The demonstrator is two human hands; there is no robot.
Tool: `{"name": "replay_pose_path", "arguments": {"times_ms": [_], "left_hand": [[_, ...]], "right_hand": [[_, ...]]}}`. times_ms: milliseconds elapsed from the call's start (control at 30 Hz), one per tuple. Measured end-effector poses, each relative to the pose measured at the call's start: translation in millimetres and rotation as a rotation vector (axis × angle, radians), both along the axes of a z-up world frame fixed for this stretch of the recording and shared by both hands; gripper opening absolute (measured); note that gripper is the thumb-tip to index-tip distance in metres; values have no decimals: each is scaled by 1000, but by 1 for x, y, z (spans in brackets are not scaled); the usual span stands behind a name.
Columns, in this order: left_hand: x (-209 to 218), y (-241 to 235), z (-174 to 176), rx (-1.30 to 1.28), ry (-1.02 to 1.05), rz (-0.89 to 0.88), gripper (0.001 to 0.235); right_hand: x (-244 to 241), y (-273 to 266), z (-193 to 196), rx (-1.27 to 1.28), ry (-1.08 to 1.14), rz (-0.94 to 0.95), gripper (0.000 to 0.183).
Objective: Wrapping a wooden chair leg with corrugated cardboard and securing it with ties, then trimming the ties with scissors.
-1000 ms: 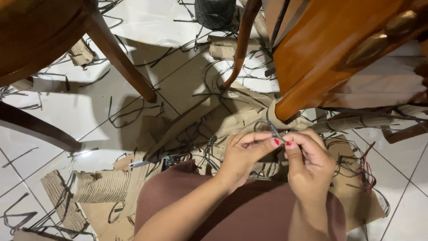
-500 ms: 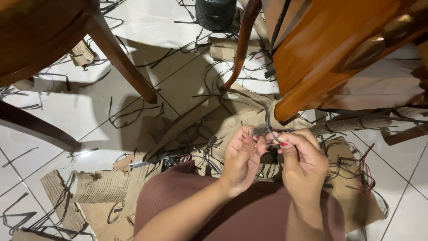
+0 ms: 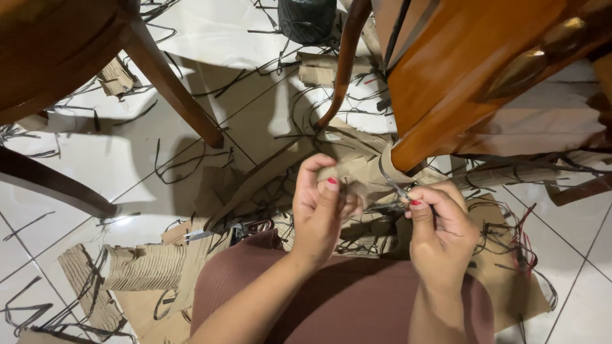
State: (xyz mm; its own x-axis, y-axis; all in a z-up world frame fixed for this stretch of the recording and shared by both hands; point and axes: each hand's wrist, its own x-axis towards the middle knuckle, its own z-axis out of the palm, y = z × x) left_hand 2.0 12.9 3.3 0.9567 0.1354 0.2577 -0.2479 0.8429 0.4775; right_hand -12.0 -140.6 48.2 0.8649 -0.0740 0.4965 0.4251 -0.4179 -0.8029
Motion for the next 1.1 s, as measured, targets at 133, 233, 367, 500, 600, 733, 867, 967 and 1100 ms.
{"name": "replay_pose_path", "arguments": {"times_ms": [133,233,367,500,600,733,867,967,1100], "left_hand": [[-9,10,30,638,-27,117,20],[-10,17,40,1003,-82,56,17],[-2,9,17,1140,-197,112,9],[10,3,1,1034,-326,266,15],[16,-4,-3,740,-362,327,22],[11,-13,4,503,-202,199,48],[14,-9,-7,632,-169,210,36],[8,-5,3,509,-89,69,36],[8,-9,-1,464,-138,103,40]], "right_hand": [[0,2,3,-67,-41,-21,11],[0,6,7,-104,-56,-35,12],[14,5,5,-7,-198,49,14],[17,4,0,23,-260,50,12],[15,7,4,44,-292,52,13],[15,-7,-1,38,-358,47,10],[1,-8,4,-166,-305,-116,6],[-2,-10,8,-196,-232,-191,11],[3,-19,-2,108,-64,-201,10]]}}
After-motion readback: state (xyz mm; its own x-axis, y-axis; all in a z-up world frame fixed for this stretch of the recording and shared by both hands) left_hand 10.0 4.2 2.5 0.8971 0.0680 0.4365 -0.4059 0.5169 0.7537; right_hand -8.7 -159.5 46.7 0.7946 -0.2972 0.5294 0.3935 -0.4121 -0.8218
